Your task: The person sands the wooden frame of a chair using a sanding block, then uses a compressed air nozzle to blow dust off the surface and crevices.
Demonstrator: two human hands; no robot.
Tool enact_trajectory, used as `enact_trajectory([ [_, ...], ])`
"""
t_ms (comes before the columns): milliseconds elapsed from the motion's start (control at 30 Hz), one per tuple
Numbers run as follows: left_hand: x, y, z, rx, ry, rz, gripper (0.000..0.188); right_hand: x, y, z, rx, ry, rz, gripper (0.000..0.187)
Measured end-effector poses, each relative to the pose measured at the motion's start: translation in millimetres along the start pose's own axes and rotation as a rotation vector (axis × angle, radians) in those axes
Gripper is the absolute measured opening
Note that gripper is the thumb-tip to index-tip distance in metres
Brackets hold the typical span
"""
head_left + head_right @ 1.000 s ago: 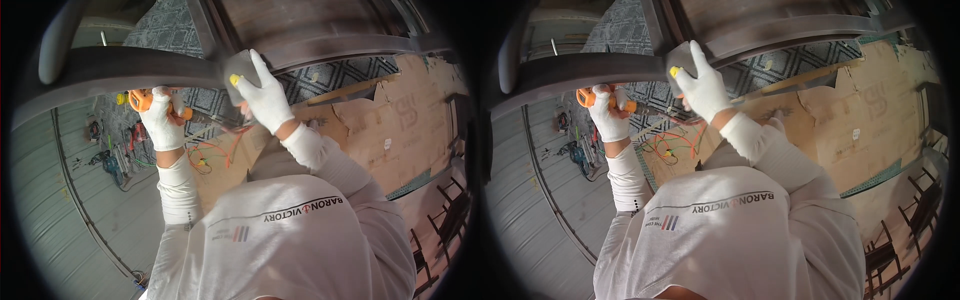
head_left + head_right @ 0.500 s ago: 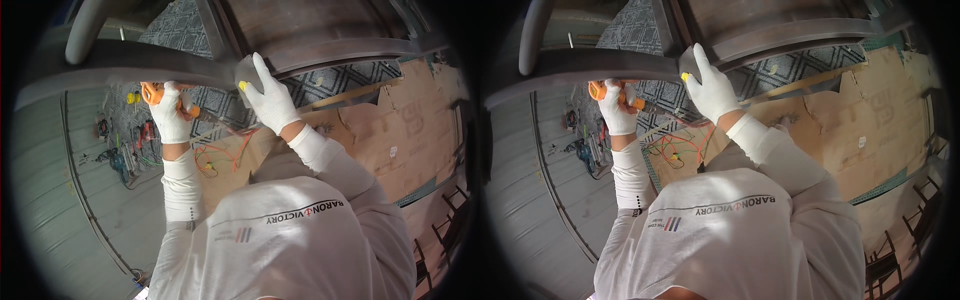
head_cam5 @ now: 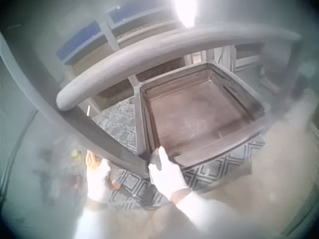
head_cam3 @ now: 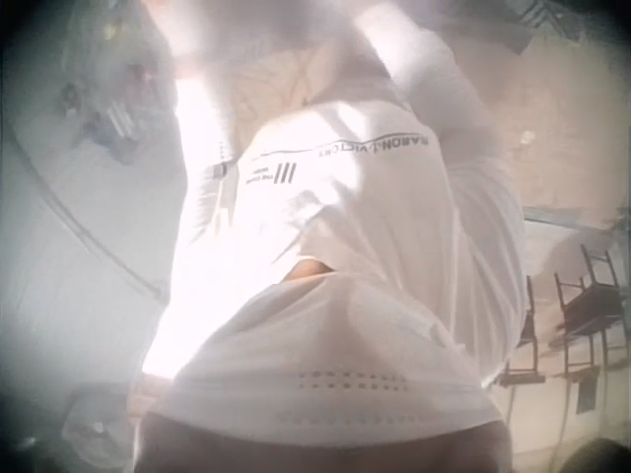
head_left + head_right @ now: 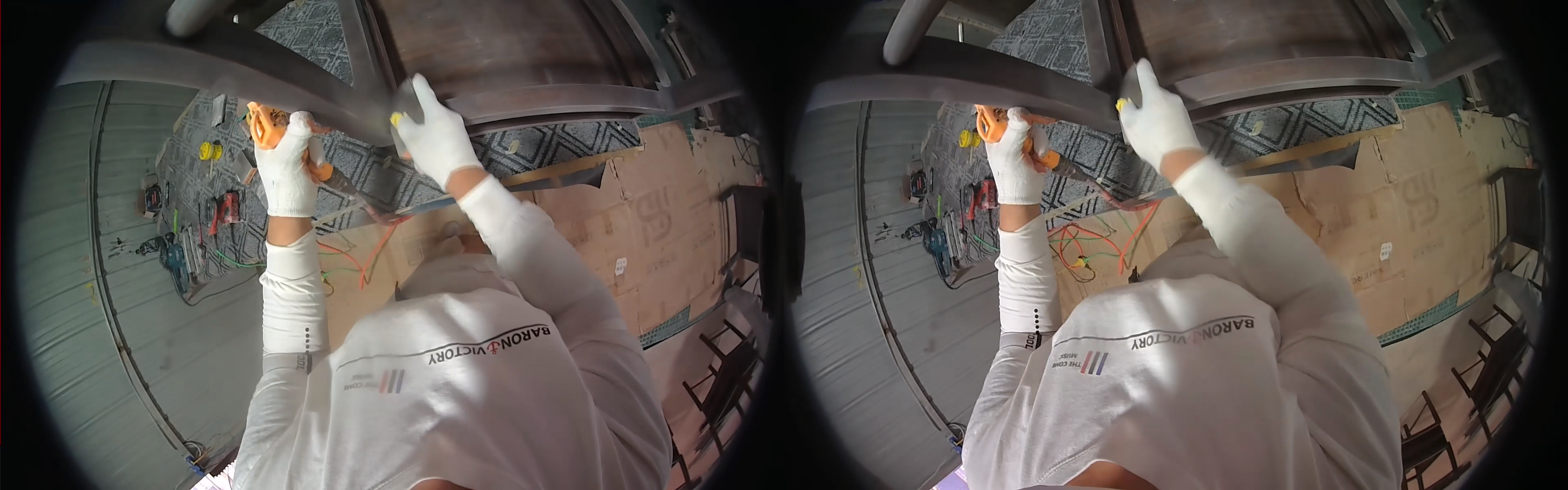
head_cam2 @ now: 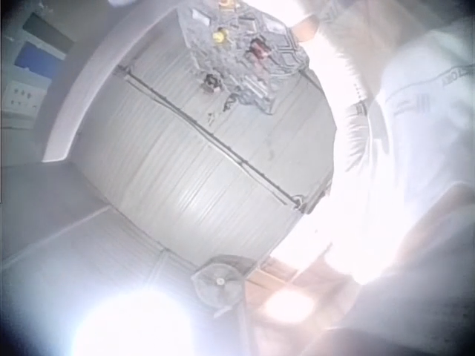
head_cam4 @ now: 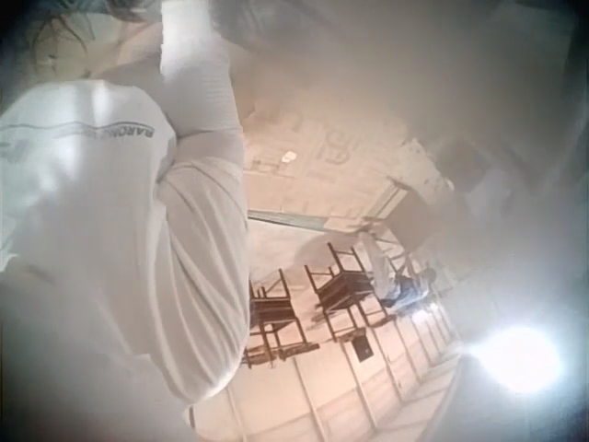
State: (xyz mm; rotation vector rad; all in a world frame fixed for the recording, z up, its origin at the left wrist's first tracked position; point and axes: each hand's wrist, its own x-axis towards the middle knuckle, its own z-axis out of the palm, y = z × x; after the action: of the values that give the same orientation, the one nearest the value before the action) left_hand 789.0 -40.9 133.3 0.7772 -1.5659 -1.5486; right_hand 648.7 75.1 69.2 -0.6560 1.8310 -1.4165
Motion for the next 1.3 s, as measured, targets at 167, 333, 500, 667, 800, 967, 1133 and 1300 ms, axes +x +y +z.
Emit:
enact_trajectory([
  [167, 2, 1, -3, -0.031, -0.024, -0.010, 0.021, -17, 23, 3, -0.195, 0.081, -0.206, 0.068],
  [333, 0, 4, 2, -0.014, -0.019, 0.012, 0.020, -15, -6, 1, 0.457, -0.037, 0.123, 0.075],
  [500, -2, 1, 2, -0.023, 0.020, 0.018, 0.025, -49, -39, -1, 0.807, -0.113, -0.018, 0.079],
  [667, -2, 6, 3, -0.004, 0.003, 0.037, 0.027, -28, 5, 6, 0.476, -0.022, 0.193, 0.071],
  [800, -2, 4, -3, 0.022, -0.058, 0.013, 0.028, -22, 27, 12, 0.264, 0.052, -0.020, 0.075],
  [967, -1, 3, 1, 0.090, 0.028, 0.062, 0.024, -45, -65, -2, 0.929, -0.166, -0.055, 0.080],
  [1133, -2, 1, -5, 0.004, 0.016, -0.006, 0.024, -41, -43, 3, 0.664, -0.104, -0.041, 0.077],
  [1300, -6, 8, 2, 0.045, -0.031, -0.010, 0.020, -18, 42, 15, -0.169, 0.226, -0.367, 0.068],
])
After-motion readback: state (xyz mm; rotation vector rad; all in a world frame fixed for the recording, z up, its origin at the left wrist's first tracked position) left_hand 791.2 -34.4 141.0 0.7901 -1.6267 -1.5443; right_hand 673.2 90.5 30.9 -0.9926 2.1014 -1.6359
